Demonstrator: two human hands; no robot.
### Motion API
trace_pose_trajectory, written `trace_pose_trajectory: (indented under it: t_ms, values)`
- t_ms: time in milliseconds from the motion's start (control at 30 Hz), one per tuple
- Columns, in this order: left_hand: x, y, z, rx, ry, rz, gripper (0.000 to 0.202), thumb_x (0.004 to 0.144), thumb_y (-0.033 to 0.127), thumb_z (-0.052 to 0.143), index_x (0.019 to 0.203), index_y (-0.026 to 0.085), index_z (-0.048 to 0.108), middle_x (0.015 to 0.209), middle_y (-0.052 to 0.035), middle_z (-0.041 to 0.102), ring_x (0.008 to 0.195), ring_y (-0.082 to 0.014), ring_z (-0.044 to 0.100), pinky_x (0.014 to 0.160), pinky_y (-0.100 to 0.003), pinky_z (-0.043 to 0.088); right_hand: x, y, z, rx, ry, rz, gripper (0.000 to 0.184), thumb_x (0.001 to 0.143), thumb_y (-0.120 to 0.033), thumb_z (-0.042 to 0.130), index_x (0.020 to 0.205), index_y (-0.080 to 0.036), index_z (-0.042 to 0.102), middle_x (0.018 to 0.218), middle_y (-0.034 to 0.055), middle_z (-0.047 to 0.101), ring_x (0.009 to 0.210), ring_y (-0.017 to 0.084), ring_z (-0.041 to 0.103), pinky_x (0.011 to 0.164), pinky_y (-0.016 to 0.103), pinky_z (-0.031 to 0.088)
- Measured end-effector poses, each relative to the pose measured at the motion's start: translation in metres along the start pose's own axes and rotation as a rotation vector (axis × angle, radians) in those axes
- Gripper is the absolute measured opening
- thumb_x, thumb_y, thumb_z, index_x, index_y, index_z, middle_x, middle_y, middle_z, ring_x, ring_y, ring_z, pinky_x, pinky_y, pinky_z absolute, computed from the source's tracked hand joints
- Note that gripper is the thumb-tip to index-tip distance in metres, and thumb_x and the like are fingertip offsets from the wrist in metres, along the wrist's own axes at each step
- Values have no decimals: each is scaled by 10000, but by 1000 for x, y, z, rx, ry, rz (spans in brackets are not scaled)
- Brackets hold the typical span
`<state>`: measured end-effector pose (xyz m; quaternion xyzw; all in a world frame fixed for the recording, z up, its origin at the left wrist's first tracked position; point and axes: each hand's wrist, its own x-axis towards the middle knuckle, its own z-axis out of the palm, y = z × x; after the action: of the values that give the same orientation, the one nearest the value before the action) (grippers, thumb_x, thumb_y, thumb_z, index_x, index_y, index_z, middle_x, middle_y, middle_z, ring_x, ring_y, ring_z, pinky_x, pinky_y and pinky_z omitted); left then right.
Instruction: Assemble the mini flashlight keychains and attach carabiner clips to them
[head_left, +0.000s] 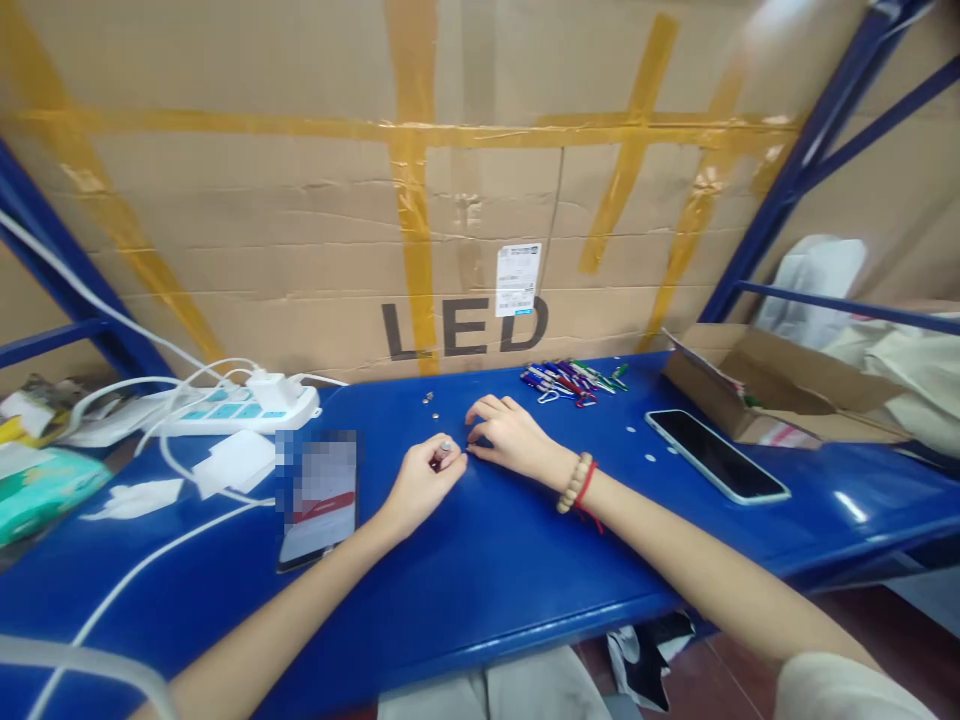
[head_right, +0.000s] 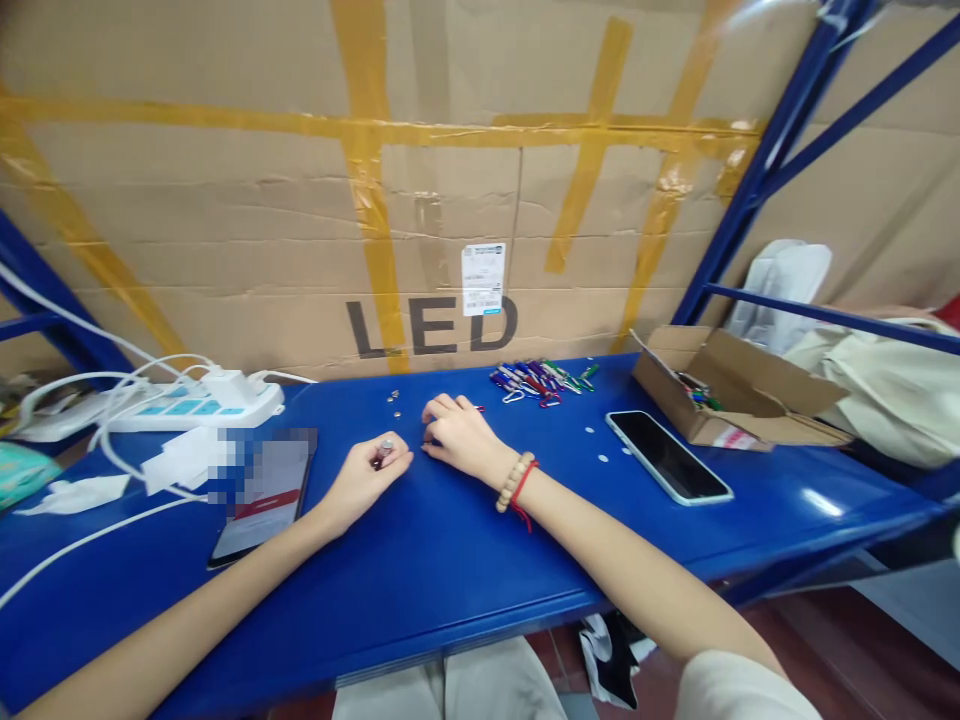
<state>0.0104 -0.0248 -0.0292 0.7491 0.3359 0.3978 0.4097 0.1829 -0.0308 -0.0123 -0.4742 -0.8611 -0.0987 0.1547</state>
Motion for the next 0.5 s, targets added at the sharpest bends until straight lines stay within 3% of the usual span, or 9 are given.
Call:
trace_pose_trajectory:
  t_ms: [333, 500]
  values:
    - [2, -4, 8, -19, 28, -67, 316, 687, 303, 531, 539, 194, 274, 560, 45, 375, 533, -82, 295, 528, -225, 272, -6, 4, 0, 120, -18, 37, 155, 799, -324, 634, 761, -181, 680, 979, 47, 601, 951, 196, 493, 770, 335, 348]
    - [1, 0, 8, 8, 81, -65, 322, 690, 313, 526, 526, 190, 277, 542, 51, 323, 529, -80, 283, 526, -224, 264, -2, 0, -2, 374, 180, 100, 147, 820, -308, 605, 788, -185, 677, 918, 37, 630, 888, 167, 534, 759, 314, 400]
